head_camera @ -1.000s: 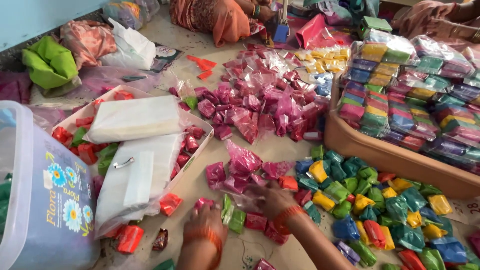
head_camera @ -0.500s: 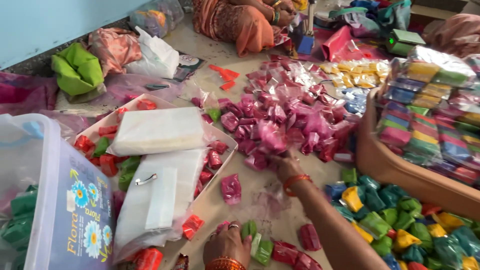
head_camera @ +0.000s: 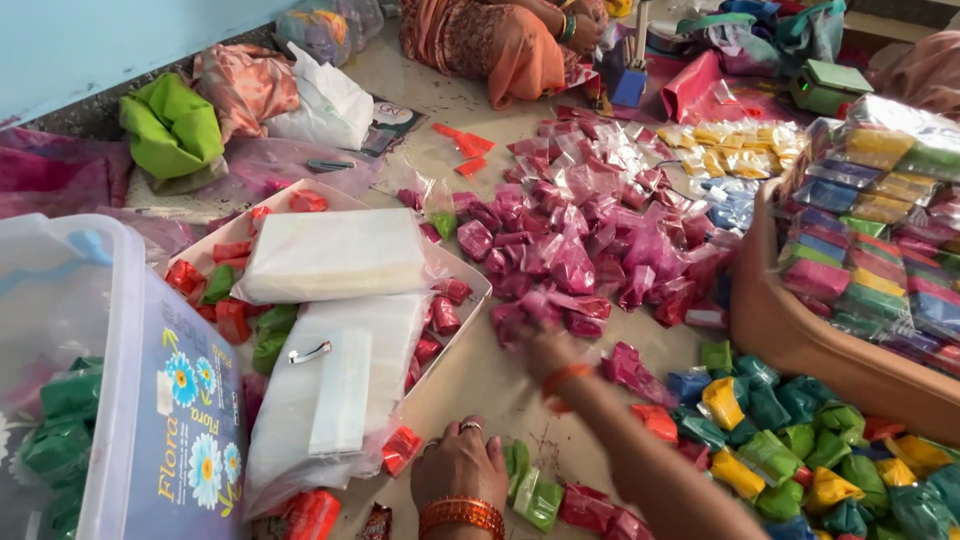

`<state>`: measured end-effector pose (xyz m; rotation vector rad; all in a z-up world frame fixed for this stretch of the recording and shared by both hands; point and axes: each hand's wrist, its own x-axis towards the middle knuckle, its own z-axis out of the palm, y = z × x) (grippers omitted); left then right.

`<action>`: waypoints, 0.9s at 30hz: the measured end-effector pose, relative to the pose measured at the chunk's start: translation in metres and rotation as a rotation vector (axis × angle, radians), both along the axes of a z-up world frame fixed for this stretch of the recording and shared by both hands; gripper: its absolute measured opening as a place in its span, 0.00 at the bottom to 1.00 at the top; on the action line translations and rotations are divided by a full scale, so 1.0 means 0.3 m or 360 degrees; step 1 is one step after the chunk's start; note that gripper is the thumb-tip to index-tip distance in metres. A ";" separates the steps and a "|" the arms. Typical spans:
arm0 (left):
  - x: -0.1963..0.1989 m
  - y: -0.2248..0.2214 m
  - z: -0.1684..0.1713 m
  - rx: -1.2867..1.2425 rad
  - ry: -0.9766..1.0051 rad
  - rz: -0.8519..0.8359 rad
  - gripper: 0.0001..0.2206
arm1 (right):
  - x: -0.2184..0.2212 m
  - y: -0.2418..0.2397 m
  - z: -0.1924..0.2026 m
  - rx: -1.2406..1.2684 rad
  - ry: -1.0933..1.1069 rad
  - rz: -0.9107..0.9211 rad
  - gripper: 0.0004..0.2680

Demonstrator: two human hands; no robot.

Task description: The person sorts and arranges small colorful packets on the floor by hand, moving them into different groups and aligning some in rows.

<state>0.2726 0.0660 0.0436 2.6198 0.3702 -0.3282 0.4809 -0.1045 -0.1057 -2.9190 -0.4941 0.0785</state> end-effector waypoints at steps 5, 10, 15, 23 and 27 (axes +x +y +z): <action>0.014 -0.006 -0.011 0.0009 -0.0029 0.0027 0.19 | -0.035 -0.343 0.254 0.0389 -0.0147 -0.0299 0.10; 0.010 -0.065 -0.026 -0.0120 0.0077 -0.0309 0.10 | 0.004 -0.667 0.055 -0.0331 0.0342 -0.0108 0.08; -0.008 -0.073 -0.004 -0.0164 0.0040 -0.0500 0.17 | -0.113 -0.598 0.215 0.0021 0.0202 -0.0470 0.18; -0.112 -0.225 -0.085 -0.0159 0.0051 -0.1525 0.31 | -0.487 -0.415 0.370 -0.0644 0.0308 -0.0168 0.20; -0.176 -0.266 -0.182 0.0008 -0.0103 -0.1860 0.25 | -0.630 -0.428 0.484 -0.0246 0.0116 -0.0310 0.19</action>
